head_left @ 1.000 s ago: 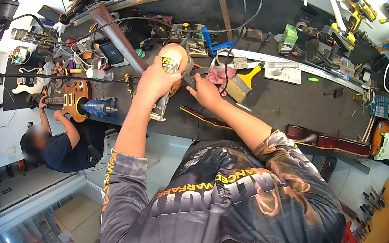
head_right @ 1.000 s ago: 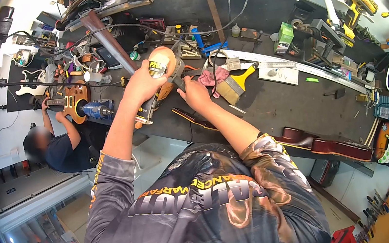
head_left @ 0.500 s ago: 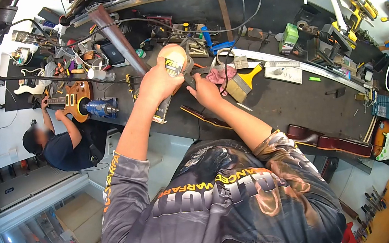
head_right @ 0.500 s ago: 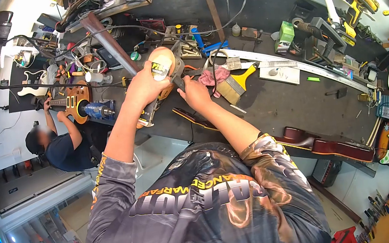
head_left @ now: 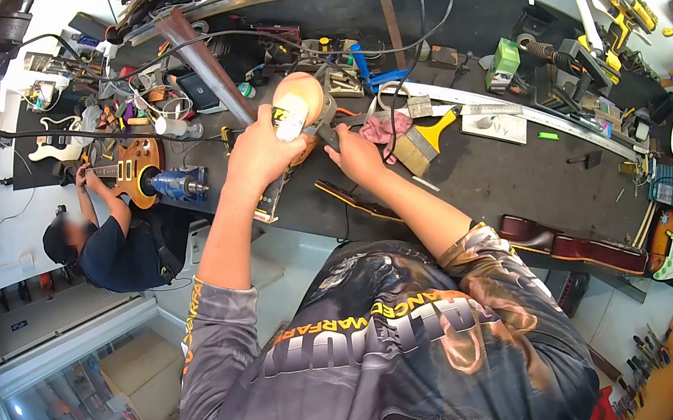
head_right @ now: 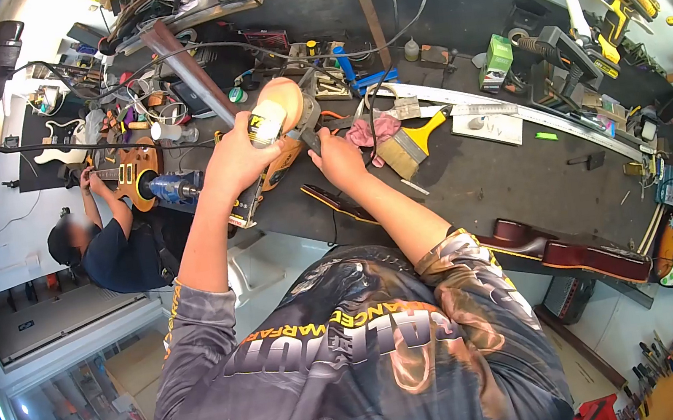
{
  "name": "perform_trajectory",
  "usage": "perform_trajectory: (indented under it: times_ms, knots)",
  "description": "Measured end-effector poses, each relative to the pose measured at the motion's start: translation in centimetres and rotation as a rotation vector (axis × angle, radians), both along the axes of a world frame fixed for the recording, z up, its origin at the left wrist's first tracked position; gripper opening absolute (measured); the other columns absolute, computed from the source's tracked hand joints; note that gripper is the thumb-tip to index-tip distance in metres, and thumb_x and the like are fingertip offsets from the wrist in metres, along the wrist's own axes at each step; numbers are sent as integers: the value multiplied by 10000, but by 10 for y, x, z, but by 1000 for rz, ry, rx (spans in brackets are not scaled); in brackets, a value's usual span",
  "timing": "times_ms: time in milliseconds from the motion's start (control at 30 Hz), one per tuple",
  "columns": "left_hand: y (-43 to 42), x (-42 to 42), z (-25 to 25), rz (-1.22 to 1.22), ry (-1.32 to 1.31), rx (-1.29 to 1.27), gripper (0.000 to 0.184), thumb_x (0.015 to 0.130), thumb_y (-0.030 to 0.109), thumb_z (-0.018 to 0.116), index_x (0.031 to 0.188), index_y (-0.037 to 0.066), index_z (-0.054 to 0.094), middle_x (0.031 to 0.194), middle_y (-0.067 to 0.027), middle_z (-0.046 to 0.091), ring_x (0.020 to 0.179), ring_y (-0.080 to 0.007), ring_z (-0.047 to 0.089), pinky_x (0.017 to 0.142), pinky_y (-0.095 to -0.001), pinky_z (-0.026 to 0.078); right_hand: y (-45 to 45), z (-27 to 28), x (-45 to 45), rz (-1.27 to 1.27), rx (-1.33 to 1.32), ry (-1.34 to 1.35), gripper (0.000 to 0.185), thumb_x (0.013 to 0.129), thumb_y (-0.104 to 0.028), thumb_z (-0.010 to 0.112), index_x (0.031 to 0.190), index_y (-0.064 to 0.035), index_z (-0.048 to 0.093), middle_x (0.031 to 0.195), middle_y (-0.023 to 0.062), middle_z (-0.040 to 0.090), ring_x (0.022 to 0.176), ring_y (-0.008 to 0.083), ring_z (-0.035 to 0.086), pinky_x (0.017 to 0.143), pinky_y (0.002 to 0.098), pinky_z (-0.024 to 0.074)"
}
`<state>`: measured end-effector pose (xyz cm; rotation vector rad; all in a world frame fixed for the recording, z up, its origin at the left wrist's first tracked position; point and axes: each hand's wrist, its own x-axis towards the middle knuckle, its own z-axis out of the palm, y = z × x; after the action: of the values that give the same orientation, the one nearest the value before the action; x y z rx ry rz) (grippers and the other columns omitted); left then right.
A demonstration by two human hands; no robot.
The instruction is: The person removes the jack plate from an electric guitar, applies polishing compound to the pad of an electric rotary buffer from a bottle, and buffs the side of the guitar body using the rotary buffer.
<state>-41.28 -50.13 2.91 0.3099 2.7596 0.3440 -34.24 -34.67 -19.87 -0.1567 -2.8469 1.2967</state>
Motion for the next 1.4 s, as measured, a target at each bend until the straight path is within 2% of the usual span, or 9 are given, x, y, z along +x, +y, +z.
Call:
perform_trajectory:
  times_ms: [233, 433, 533, 600, 933, 1033, 1133, 1233, 1400]
  knots:
    - [21, 9, -14, -110, 27, -49, 804, 872, 469, 874, 1447, 13, 546, 1158, -300, 816, 1096, -477, 805, 949, -571, 649, -1, 0, -1, -7, 22, 47, 510, 1031, -331, 831, 1323, 25, 613, 947, 261, 791, 907, 454, 797, 776, 553, 621]
    - [24, 12, -15, -104, 69, -97, 773, 871, 440, 880, 1432, 24, 548, 1107, -290, 818, 1029, -464, 818, 895, -571, 664, -2, -2, -4, -1, 29, 39, 510, 1022, -322, 839, 1319, 26, 614, 940, 263, 793, 895, 453, 799, 772, 554, 623]
    - [23, 15, -18, -99, 67, -148, 806, 903, 509, 854, 1488, 61, 528, 1140, -270, 821, 1051, -466, 815, 915, -577, 656, -1, -1, -3, 2, 26, 23, 485, 1022, -319, 835, 1291, 18, 612, 955, 254, 796, 909, 447, 801, 782, 560, 627]
    - [24, 17, -18, -102, 67, -148, 811, 904, 506, 852, 1494, 55, 526, 1122, -272, 822, 1045, -463, 817, 912, -575, 658, 0, 5, -2, 10, 30, -4, 437, 1032, -319, 817, 1239, 3, 604, 979, 235, 797, 939, 441, 800, 802, 574, 628]
    - [20, 13, -26, -67, 136, -188, 845, 886, 522, 858, 1516, 57, 540, 1099, -279, 823, 1031, -457, 823, 910, -564, 661, 2, 7, 0, 13, 37, -15, 461, 1035, -333, 815, 1264, 3, 600, 970, 234, 796, 934, 442, 801, 808, 570, 632]
    - [16, 10, -17, -66, 76, -164, 841, 882, 509, 872, 1491, 29, 547, 1135, -287, 821, 1048, -456, 822, 920, -552, 665, 3, 9, 0, 19, 44, -33, 464, 1038, -338, 813, 1270, 2, 599, 970, 234, 795, 931, 440, 800, 808, 570, 630]
    - [5, 2, -7, 1, -60, -12, 938, 878, 532, 855, 1600, 29, 532, 1245, -312, 806, 1182, -463, 791, 1023, -521, 626, 2, 6, 1, 17, 46, -34, 461, 1039, -339, 812, 1273, -3, 599, 965, 231, 795, 926, 439, 800, 809, 569, 629]
    - [3, -5, -5, 13, -96, -28, 982, 868, 543, 864, 1636, 37, 519, 1320, -322, 786, 1260, -463, 764, 1077, -509, 599, 2, 6, 1, 12, 55, -29, 469, 1040, -343, 813, 1284, -1, 604, 944, 234, 794, 902, 442, 799, 790, 563, 628]
    - [7, -6, -16, 3, -18, -1, 1008, 844, 551, 860, 1642, 39, 517, 1230, -314, 813, 1180, -467, 793, 1026, -534, 628, 1, 0, 1, 6, 53, 37, 485, 1039, -353, 816, 1295, 6, 614, 906, 239, 791, 854, 450, 799, 748, 555, 629]
